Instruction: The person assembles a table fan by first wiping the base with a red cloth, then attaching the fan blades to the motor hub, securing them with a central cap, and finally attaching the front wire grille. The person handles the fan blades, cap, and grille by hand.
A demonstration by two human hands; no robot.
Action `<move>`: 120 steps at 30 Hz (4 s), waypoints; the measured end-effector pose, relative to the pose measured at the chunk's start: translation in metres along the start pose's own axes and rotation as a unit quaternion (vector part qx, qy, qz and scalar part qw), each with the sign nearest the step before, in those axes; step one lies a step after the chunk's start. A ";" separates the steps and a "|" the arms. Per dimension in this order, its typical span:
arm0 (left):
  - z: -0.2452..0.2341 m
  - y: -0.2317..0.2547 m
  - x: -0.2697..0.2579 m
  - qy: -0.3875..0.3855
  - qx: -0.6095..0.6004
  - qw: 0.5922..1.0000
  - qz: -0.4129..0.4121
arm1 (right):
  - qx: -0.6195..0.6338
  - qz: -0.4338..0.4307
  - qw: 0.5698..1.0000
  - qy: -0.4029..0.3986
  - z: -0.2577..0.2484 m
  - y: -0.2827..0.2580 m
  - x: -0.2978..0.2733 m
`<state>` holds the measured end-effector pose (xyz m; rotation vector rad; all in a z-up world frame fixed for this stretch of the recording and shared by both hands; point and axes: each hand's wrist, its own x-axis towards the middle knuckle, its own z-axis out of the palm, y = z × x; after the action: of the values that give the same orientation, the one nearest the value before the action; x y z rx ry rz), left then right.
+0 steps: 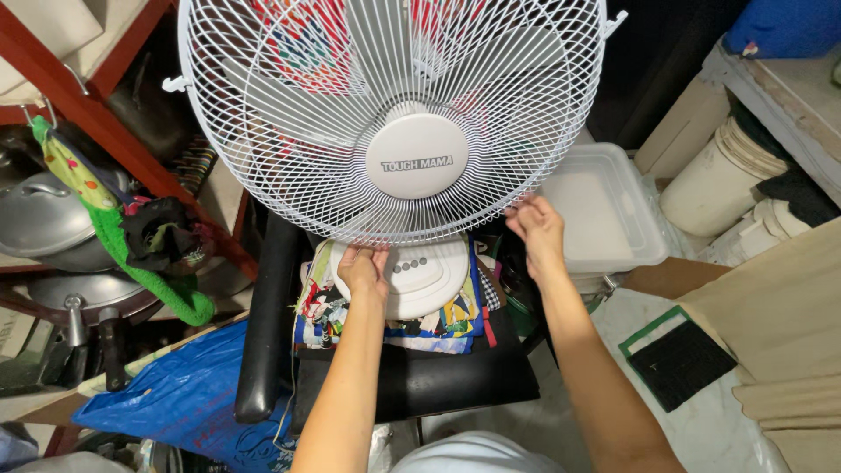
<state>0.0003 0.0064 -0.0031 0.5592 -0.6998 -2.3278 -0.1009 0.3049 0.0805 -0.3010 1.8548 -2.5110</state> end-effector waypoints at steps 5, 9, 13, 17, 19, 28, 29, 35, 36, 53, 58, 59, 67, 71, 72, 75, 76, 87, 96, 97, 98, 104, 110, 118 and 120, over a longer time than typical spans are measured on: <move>-0.004 -0.007 0.006 0.025 0.001 0.999 -0.024 | 0.017 0.014 1.000 0.000 0.011 -0.008 -0.011; -0.005 -0.009 0.009 0.020 -0.021 0.999 -0.016 | 0.008 0.012 1.000 -0.001 0.014 -0.012 -0.012; -0.005 -0.012 0.012 0.038 -0.036 0.999 -0.013 | 0.068 -0.006 0.997 -0.020 0.011 0.001 -0.006; -0.002 -0.012 0.012 0.031 -0.022 0.999 -0.013 | 0.164 0.084 0.982 -0.050 0.009 0.011 0.002; 0.000 -0.010 0.007 0.025 -0.011 0.999 -0.019 | 0.181 0.159 0.969 -0.052 0.011 0.013 0.005; 0.030 0.005 -0.021 0.033 -0.021 0.998 -0.040 | 0.185 0.223 0.957 -0.029 0.013 0.030 0.028; 0.031 0.005 -0.022 0.034 -0.027 0.998 -0.038 | 0.182 0.213 0.959 -0.032 0.012 0.033 0.032; 0.032 0.003 -0.018 0.035 -0.038 0.998 -0.043 | 0.199 0.226 0.954 -0.007 0.007 0.049 0.043; 0.031 0.003 -0.018 0.036 -0.033 0.998 -0.042 | 0.201 0.231 0.952 -0.006 0.008 0.050 0.043; 0.030 0.001 -0.015 0.046 -0.040 0.997 -0.057 | 0.253 0.236 0.938 -0.029 0.000 0.063 0.048; 0.031 0.003 -0.016 0.041 -0.041 0.997 -0.059 | 0.277 0.242 0.930 -0.022 0.004 0.064 0.051; 0.031 0.002 -0.016 0.038 -0.042 0.997 -0.058 | 0.285 0.239 0.928 -0.013 0.005 0.059 0.047; 0.034 0.003 -0.016 0.057 -0.045 0.995 -0.075 | 0.190 0.150 0.970 0.010 0.039 0.038 -0.038; 0.030 -0.005 -0.009 0.063 -0.024 0.995 -0.079 | 0.051 0.183 0.964 -0.186 0.082 0.062 -0.076; 0.027 -0.006 -0.007 0.065 -0.011 0.995 -0.079 | 0.071 0.190 0.964 -0.172 0.094 0.066 -0.080; 0.019 -0.011 0.002 0.084 0.043 0.991 -0.091 | 0.157 0.201 0.958 -0.128 0.119 0.074 -0.080; 0.016 -0.013 0.005 0.077 0.047 0.992 -0.085 | 0.202 0.199 0.953 -0.108 0.125 0.077 -0.079; -0.001 -0.021 0.021 0.053 0.106 0.988 -0.104 | 0.361 0.217 0.907 0.017 0.150 0.129 -0.045; -0.023 0.076 0.022 -0.006 -0.011 0.980 -0.201 | 0.328 0.250 0.908 0.073 0.156 0.125 -0.035; -0.021 0.082 0.025 -0.010 0.000 0.978 -0.210 | 0.329 0.251 0.907 0.074 0.156 0.124 -0.036; -0.019 0.086 0.030 -0.015 0.011 0.976 -0.219 | 0.329 0.252 0.907 0.074 0.156 0.123 -0.035; -0.025 0.071 0.055 -0.017 0.019 0.970 -0.242 | 0.305 0.238 0.920 0.063 0.154 0.129 -0.032; -0.039 0.055 0.082 -0.005 0.007 0.967 -0.255 | 0.312 0.243 0.916 0.073 0.153 0.136 -0.028; -0.023 0.088 0.042 -0.016 0.191 0.977 -0.093 | 0.307 0.243 0.917 0.073 0.155 0.131 -0.030; -0.007 0.118 0.032 -0.010 0.191 0.981 0.038 | 0.302 0.249 0.917 0.076 0.155 0.130 -0.030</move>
<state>0.0349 -0.0952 0.0562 0.6641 -1.1696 -2.1386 -0.0617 0.1228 -0.0031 0.3391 0.9157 -2.5902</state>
